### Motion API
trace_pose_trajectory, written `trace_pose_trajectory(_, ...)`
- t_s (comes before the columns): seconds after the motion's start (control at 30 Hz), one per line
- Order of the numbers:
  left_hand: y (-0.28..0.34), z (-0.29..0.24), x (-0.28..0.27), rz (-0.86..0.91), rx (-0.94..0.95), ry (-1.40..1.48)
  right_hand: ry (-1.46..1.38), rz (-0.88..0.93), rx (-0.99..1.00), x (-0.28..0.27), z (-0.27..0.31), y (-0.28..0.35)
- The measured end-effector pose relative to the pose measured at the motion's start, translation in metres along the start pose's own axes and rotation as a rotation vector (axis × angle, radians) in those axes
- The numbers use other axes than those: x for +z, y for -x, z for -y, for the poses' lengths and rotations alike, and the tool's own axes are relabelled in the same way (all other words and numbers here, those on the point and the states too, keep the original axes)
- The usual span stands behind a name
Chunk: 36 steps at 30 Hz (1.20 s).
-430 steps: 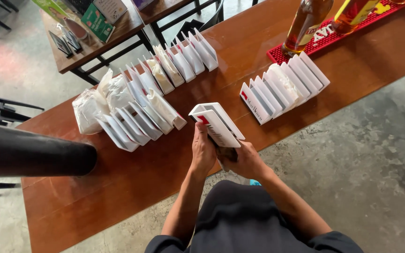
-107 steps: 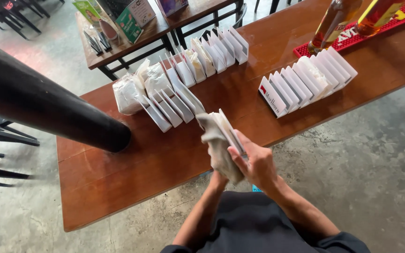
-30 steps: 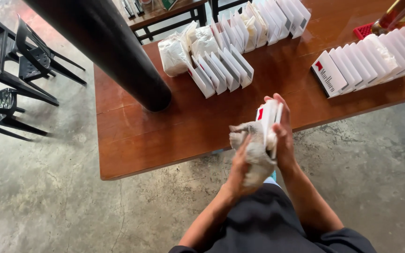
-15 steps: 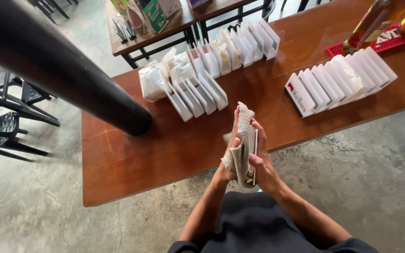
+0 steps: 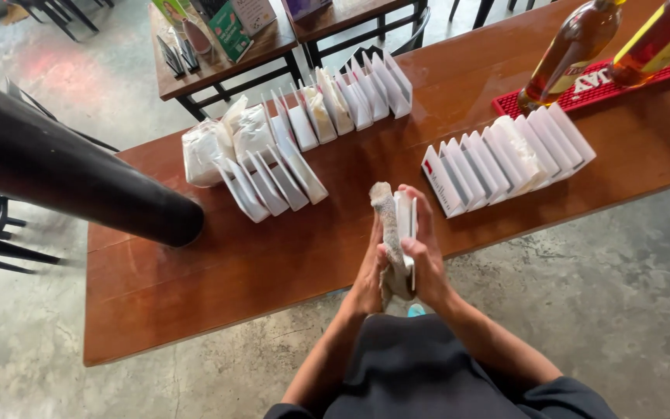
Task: Cleaning and organizing plastic display holders on a bar counter using a cloth.
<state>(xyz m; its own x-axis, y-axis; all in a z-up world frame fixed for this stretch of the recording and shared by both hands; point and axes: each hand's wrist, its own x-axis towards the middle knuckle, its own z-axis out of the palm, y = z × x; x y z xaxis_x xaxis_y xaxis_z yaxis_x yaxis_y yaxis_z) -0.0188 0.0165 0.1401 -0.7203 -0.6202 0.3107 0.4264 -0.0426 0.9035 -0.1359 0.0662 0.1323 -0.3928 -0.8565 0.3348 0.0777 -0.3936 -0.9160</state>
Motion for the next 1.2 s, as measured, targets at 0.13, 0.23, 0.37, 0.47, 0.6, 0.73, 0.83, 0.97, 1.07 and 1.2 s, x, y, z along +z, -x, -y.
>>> trace_pose_trajectory(0.13,-0.031,0.02,-0.001,0.002,0.062,-0.107,0.05,0.055,-0.023,-0.009,0.02,0.009)
trace_pose_trajectory(0.23,-0.043,0.029,0.01,-0.051,0.163,-0.151,0.105,0.079,-0.061,-0.021,0.022,0.008)
trace_pose_trajectory(0.37,-0.022,0.071,0.021,-0.083,0.174,-0.62,0.0,0.009,-0.112,-0.045,0.011,-0.01)
trace_pose_trajectory(0.47,-0.003,0.086,0.037,-0.048,0.067,-0.677,-0.036,-0.048,-0.132,-0.057,0.01,-0.029)
trace_pose_trajectory(0.6,0.002,0.077,0.041,-0.107,0.118,-0.346,-0.054,-0.024,-0.085,-0.055,0.015,-0.037)
trace_pose_trajectory(0.73,-0.019,0.07,0.029,-0.204,-0.009,0.003,0.042,0.092,-0.097,-0.055,0.017,-0.023)
trace_pose_trajectory(0.83,-0.034,0.058,0.024,-0.147,0.016,0.217,0.095,0.093,-0.101,-0.051,0.028,-0.011)
trace_pose_trajectory(0.97,-0.051,0.055,0.01,-0.151,0.02,0.229,0.227,0.12,-0.1,-0.054,0.034,-0.001)
trace_pose_trajectory(1.07,-0.059,0.058,0.002,-0.263,-0.082,0.299,0.433,0.139,-0.006,-0.059,0.04,-0.003)
trace_pose_trajectory(1.2,-0.053,0.07,0.013,-0.413,-0.087,0.32,0.536,-0.002,0.213,-0.056,0.041,-0.01)
